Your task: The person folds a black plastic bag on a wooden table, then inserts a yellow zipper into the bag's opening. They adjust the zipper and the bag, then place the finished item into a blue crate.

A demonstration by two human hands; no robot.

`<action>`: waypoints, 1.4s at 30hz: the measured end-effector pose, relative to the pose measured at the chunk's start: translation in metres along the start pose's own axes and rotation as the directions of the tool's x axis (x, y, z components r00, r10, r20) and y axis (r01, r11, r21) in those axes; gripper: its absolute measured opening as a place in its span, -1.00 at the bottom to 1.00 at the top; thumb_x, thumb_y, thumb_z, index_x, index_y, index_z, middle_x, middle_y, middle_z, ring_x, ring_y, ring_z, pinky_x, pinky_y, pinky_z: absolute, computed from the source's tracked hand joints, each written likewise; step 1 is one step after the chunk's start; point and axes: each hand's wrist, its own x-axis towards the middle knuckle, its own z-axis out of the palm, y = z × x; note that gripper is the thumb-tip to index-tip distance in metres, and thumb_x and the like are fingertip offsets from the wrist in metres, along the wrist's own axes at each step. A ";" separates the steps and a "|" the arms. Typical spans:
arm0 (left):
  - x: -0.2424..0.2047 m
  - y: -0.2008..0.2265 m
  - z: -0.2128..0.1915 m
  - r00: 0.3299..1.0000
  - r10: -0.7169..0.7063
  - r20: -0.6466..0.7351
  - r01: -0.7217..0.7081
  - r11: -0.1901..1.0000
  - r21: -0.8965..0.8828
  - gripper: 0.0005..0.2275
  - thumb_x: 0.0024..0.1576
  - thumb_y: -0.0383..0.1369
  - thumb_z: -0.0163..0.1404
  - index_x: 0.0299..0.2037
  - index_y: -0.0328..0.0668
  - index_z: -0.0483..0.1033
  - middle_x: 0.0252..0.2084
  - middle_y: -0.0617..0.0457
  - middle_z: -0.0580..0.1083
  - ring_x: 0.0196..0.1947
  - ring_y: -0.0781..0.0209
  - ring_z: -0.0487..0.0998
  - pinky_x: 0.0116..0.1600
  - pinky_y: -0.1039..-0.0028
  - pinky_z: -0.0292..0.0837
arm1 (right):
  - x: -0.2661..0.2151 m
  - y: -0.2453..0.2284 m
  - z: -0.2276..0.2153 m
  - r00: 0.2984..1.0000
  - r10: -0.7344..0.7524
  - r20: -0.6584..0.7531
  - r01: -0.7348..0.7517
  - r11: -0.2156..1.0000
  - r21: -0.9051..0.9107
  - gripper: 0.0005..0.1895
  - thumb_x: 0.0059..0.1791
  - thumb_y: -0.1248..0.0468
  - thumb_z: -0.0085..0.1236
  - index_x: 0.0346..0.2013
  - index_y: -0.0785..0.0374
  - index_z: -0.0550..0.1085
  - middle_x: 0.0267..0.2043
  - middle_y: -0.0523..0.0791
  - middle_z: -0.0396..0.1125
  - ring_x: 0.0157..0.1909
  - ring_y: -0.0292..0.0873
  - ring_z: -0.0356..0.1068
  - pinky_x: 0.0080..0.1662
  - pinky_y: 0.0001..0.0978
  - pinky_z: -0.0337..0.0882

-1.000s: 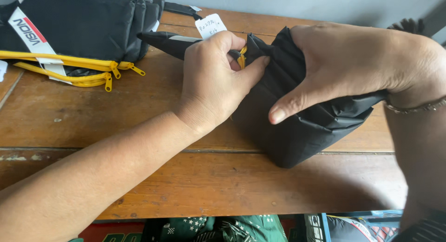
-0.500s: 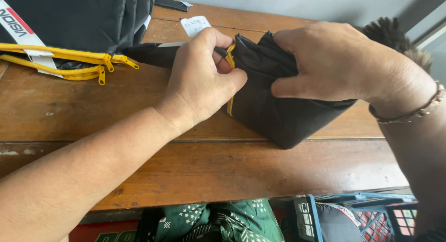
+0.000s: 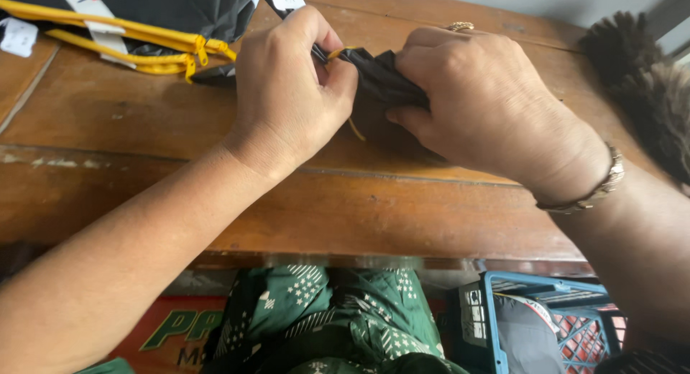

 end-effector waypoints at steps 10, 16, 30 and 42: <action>-0.075 0.025 -0.020 0.990 -0.135 0.030 0.123 0.958 0.258 -0.86 0.08 -0.54 -0.09 -0.18 -0.24 0.27 -0.52 -0.12 0.45 -0.52 -0.29 0.50 -0.43 0.05 0.36 | -0.023 -0.060 0.033 0.887 -0.267 -0.377 0.151 0.939 -0.309 -0.46 -0.07 0.23 0.10 0.23 0.21 0.48 -0.21 -0.16 0.31 -0.22 -0.02 0.38 -0.24 -0.20 0.33; -0.107 0.027 -0.020 0.948 -0.308 0.081 0.189 0.748 0.636 -0.83 0.10 -0.41 -0.02 -0.19 -0.23 0.26 -0.65 -0.04 0.46 -0.63 -0.18 0.54 -0.53 0.12 0.42 | -0.032 -0.089 0.045 0.870 -0.311 -0.382 0.129 0.892 -0.434 -0.51 -0.03 0.29 -0.03 0.20 0.28 0.47 -0.22 -0.19 0.28 -0.27 -0.13 0.30 -0.27 -0.31 0.24; -0.116 0.041 -0.026 0.972 -0.226 -0.063 0.233 0.904 0.357 -0.92 0.09 -0.43 -0.02 -0.27 -0.15 0.35 -0.43 -0.20 0.40 -0.48 -0.36 0.42 -0.33 -0.03 0.33 | -0.036 -0.112 0.056 0.859 -0.236 -0.455 -0.051 0.843 -0.535 -0.71 0.17 0.29 -0.12 0.13 0.25 0.47 -0.21 -0.17 0.19 -0.26 -0.20 0.24 -0.28 -0.39 0.18; -0.117 0.048 -0.028 0.987 -0.159 -0.005 0.149 0.910 0.387 -0.87 0.10 -0.36 0.02 -0.26 -0.19 0.36 -0.36 -0.17 0.34 -0.37 -0.30 0.41 -0.37 -0.03 0.34 | -0.037 -0.103 0.059 0.790 -0.235 -0.566 0.118 0.965 -0.236 -0.86 0.14 0.41 -0.15 -0.16 0.30 0.41 -0.24 -0.05 0.23 -0.22 -0.04 0.34 -0.11 -0.26 0.36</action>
